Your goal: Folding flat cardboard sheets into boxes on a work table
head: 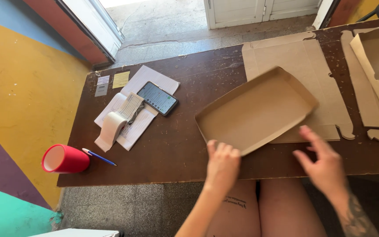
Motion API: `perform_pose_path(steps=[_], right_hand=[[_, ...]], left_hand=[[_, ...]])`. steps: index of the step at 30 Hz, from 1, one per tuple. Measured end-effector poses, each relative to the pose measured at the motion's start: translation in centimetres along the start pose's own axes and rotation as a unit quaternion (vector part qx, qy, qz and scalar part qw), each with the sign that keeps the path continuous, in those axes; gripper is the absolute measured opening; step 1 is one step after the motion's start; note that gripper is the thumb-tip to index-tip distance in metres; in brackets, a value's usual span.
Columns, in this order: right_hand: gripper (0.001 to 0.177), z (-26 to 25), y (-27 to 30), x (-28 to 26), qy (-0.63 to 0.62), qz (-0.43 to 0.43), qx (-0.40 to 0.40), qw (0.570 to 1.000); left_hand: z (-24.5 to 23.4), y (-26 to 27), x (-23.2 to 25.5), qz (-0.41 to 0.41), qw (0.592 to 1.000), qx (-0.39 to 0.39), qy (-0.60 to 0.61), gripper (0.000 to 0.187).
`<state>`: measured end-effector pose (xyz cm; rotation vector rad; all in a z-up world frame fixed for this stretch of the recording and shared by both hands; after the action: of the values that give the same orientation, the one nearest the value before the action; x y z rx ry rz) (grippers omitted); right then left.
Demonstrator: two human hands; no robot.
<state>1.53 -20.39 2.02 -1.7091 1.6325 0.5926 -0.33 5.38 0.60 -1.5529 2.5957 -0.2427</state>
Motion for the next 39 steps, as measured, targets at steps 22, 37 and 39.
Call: perform_pose_path(steps=[22, 37, 39], right_hand=[[0.011, 1.9, 7.5, -1.4, -0.014, -0.120, 0.023, 0.992], [0.007, 3.3, 7.2, -2.1, 0.041, -0.079, 0.033, 0.996], [0.006, 3.7, 7.0, -2.6, 0.141, -0.077, 0.024, 0.987]], left_hand=[[-0.6, 0.9, 3.4, 0.107, 0.958, 0.020, 0.264, 0.030], [-0.9, 0.9, 2.3, 0.131, 0.908, -0.048, 0.394, 0.022], [-1.9, 0.7, 2.2, 0.130, 0.895, -0.014, 0.426, 0.018]])
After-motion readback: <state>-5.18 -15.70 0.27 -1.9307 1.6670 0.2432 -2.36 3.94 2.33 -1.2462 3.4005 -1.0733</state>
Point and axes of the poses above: each hand's wrist, its own y-axis away from the middle knuckle, its own z-axis out of the palm, x = y × z, the point moved 3 cm from there along -y, towards the middle knuckle, and after that the axes turned 10 degrees about z, right-handed, at the moved point
